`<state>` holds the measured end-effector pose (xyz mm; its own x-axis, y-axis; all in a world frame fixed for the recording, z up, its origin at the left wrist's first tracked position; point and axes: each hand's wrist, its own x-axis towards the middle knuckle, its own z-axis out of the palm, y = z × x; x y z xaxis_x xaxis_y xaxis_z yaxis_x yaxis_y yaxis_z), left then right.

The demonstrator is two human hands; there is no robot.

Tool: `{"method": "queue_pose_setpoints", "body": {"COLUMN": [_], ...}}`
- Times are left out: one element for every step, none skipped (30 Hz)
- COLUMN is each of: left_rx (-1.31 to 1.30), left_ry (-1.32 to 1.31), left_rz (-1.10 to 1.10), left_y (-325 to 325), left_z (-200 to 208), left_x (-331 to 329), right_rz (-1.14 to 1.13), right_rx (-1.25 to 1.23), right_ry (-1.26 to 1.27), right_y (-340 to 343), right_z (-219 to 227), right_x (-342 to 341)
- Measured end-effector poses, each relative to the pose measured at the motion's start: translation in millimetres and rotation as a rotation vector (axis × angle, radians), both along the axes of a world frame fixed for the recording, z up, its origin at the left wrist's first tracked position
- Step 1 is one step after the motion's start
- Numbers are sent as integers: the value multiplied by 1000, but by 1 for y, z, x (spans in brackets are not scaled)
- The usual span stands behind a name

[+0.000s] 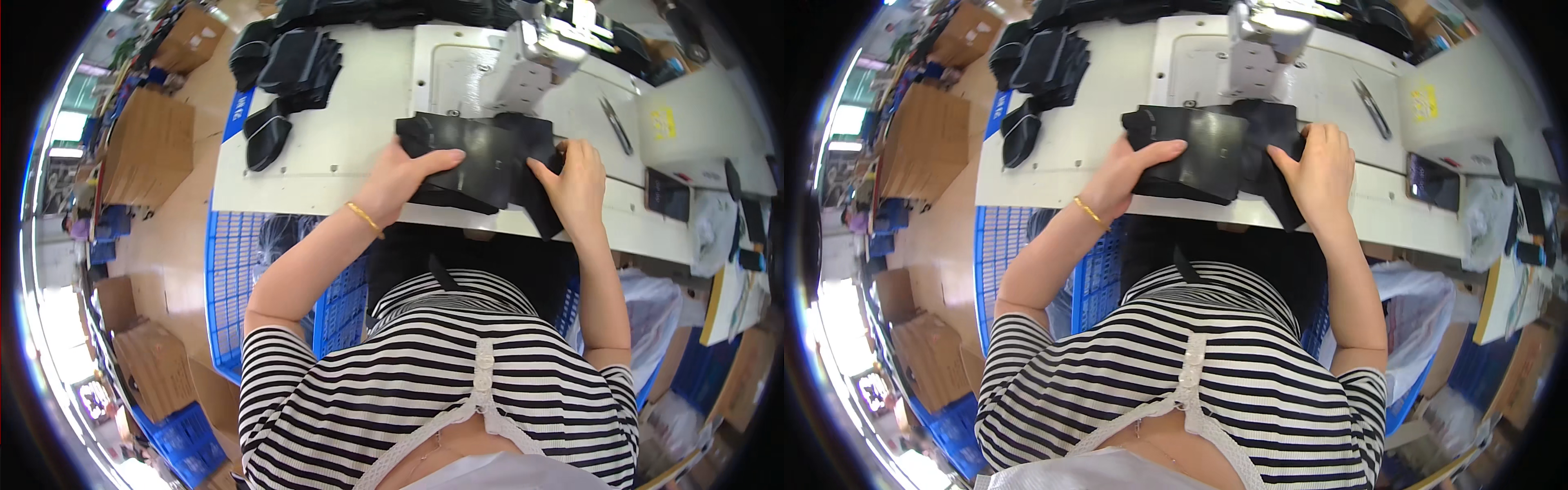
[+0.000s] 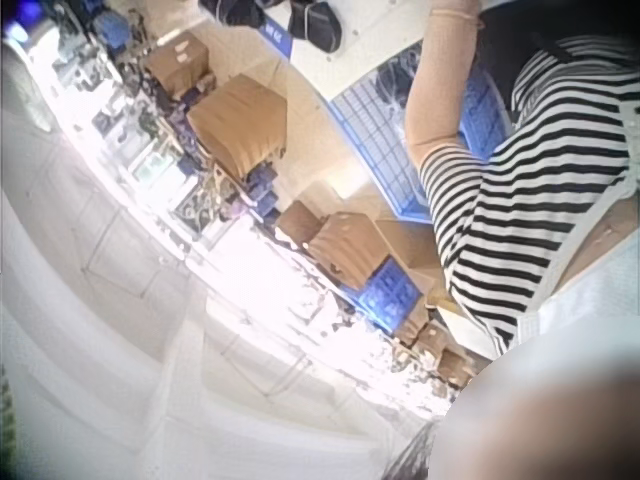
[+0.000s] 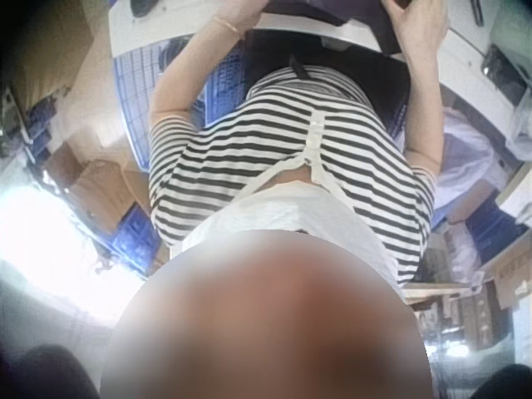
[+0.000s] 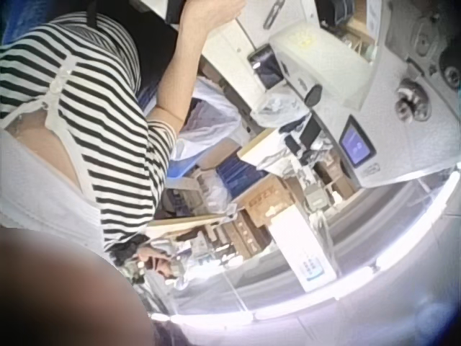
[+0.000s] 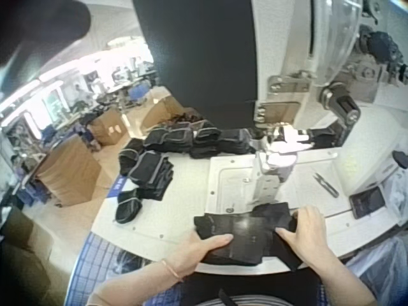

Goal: Inspecting, stitching, and arranging fabric/leather shoe components at a manufacturing workstation.

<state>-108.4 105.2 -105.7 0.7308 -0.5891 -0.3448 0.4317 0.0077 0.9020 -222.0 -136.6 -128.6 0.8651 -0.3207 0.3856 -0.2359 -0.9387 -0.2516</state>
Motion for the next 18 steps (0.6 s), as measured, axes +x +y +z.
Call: {"method": "queue_pose_setpoints", "body": {"left_rx": [5,66,126,124,149,169,207,215,216,217,211,270,326,332,344,344,460,582], "left_ry": [-7,-72,-135,-132,-243,-351,-336,-335,-370,-401,-395,-435,-482,-480,-646,-814,-966,-1121], "left_rz": [10,-7,-28,-40,22,80,93,95,102,117,100,147,198,203,301,397,457,524], "left_y": [-1,-2,-3,-3,2,7,12,12,12,13,13,12,12,19,29,37,48,59], "left_z": [2,3,3,0,-5,-11,-13,-5,-12,-16,-18,-19,-16,-17,-17,-15,-10,-4], "left_x": [-1,-2,-2,0,1,3,7,4,7,11,14,17,20,24,30,36,46,61], "right_rz": [10,7,-2,-14,40,89,103,149,132,122,0,-122,48,-6,31,69,92,125], "right_rx": [5,72,139,137,212,284,343,368,474,580,826,1069,1330,1579,1669,1743,1634,1523], "right_ry": [-7,-52,-94,-92,-180,-267,-382,-441,-503,-564,-464,-360,-603,-657,-545,-436,-311,-190], "right_y": [0,0,-1,-2,-3,-3,-4,-6,-9,-12,-21,-32,-45,-28,-29,-37,-43,-48], "right_z": [-2,-7,-12,-17,-22,-27,-31,-25,-24,-24,-19,-14,-19,13,17,21,11,2], "right_x": [3,7,9,13,16,18,22,24,26,28,23,17,17,17,12,2,-7,-13]}}
